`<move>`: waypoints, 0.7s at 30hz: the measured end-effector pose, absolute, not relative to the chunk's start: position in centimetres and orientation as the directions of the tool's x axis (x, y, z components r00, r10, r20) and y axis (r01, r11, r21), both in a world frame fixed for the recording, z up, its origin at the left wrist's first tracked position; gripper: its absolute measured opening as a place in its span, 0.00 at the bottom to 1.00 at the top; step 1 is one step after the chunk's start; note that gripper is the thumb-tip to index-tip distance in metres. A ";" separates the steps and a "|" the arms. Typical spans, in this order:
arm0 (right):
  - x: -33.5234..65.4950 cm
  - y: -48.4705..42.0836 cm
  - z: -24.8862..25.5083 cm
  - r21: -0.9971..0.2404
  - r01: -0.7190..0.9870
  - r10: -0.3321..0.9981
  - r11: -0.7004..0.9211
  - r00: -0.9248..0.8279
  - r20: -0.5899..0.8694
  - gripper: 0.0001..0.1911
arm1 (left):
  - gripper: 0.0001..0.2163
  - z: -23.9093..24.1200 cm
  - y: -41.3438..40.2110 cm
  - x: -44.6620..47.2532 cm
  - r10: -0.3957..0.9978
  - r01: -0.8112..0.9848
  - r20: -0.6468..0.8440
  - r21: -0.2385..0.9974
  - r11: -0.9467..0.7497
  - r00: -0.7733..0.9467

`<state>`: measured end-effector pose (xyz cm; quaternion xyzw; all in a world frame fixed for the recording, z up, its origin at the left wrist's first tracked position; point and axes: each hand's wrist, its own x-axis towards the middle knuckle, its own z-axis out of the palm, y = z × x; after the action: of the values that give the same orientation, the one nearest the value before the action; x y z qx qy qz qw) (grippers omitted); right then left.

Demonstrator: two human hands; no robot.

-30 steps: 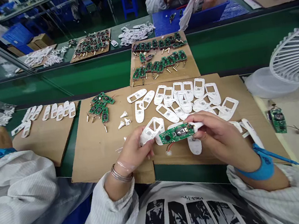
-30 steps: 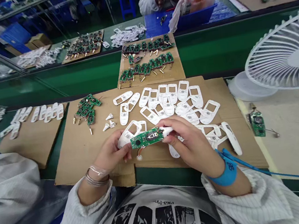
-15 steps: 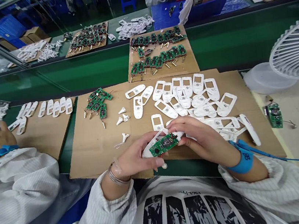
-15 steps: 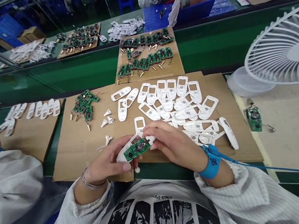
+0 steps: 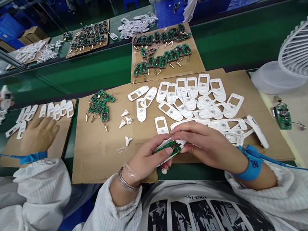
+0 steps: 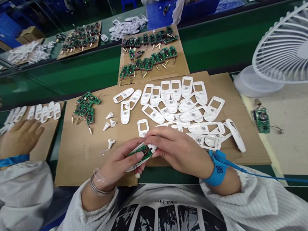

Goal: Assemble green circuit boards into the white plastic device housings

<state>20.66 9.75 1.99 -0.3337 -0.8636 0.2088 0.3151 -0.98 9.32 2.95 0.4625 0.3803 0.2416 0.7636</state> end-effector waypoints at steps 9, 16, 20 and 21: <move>21.0 9.2 3.7 -0.662 0.438 0.770 0.609 -0.528 0.359 0.18 | 0.17 2.3 8.7 -0.6 0.779 -0.101 -0.171 0.952 0.288 0.603; 20.7 9.2 4.1 -0.735 0.386 0.807 0.557 -0.462 0.368 0.14 | 0.17 1.8 7.6 0.1 0.851 -0.057 -0.080 0.990 0.127 0.518; 20.6 9.0 3.9 -0.705 0.422 0.804 0.569 -0.463 0.372 0.15 | 0.15 2.6 7.3 0.1 0.849 0.021 -0.134 0.989 0.143 0.510; 20.5 8.9 3.8 -0.685 0.436 0.796 0.584 -0.474 0.377 0.16 | 0.14 2.8 7.3 0.1 0.848 0.034 -0.148 0.988 0.152 0.509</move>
<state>20.54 8.90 3.85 -0.3761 -0.8187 0.2582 0.3487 0.10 7.29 2.83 0.5720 0.3857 0.3112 0.6536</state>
